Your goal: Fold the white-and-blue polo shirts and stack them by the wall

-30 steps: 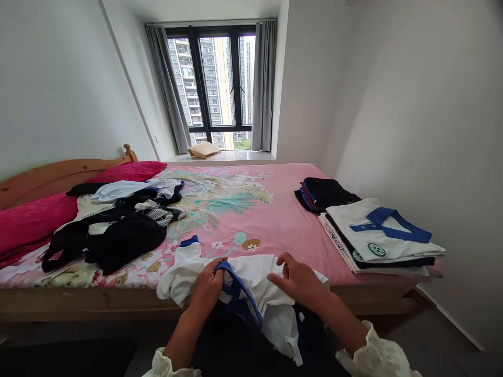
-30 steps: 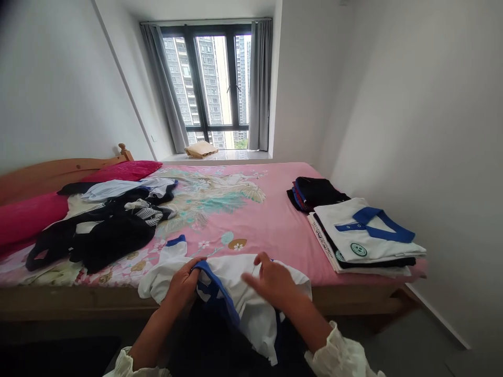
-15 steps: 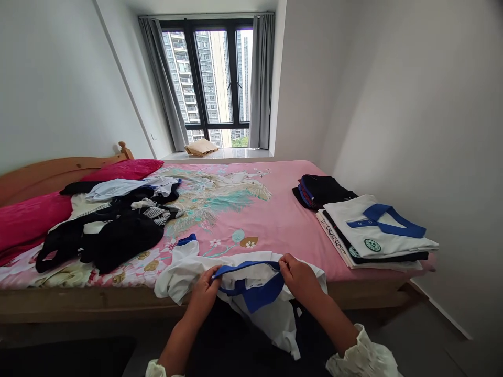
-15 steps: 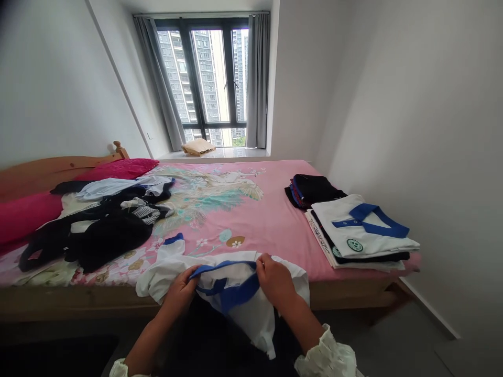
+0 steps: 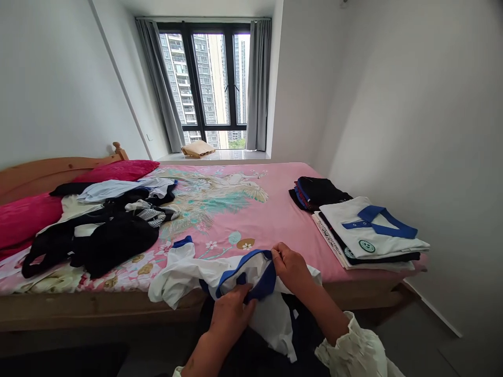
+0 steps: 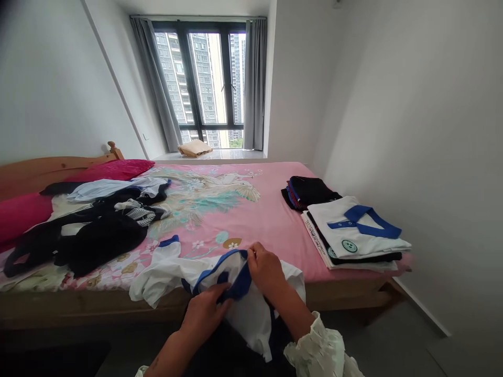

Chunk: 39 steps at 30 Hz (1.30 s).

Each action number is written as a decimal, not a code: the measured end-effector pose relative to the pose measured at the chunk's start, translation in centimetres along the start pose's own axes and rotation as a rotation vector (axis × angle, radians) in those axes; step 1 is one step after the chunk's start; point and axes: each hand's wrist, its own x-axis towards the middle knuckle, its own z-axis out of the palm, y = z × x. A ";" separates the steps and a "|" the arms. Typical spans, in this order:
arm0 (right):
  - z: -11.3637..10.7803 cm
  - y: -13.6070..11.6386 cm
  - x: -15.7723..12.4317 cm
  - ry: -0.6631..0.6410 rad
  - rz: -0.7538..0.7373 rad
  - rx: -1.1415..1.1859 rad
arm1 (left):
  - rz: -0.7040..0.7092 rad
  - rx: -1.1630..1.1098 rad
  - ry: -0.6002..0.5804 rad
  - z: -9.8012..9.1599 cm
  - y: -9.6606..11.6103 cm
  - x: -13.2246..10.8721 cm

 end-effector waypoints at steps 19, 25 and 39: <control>-0.2 7.0 -4.3 -0.168 0.244 0.354 | 0.037 0.065 0.363 -3.3 -12.4 0.5; 0.6 8.2 -6.7 -0.225 0.280 0.476 | 0.174 0.080 0.123 -2.9 -11.3 3.4; 0.8 9.4 -5.0 -0.149 0.382 0.487 | 0.329 0.078 -0.017 -3.7 -9.9 3.3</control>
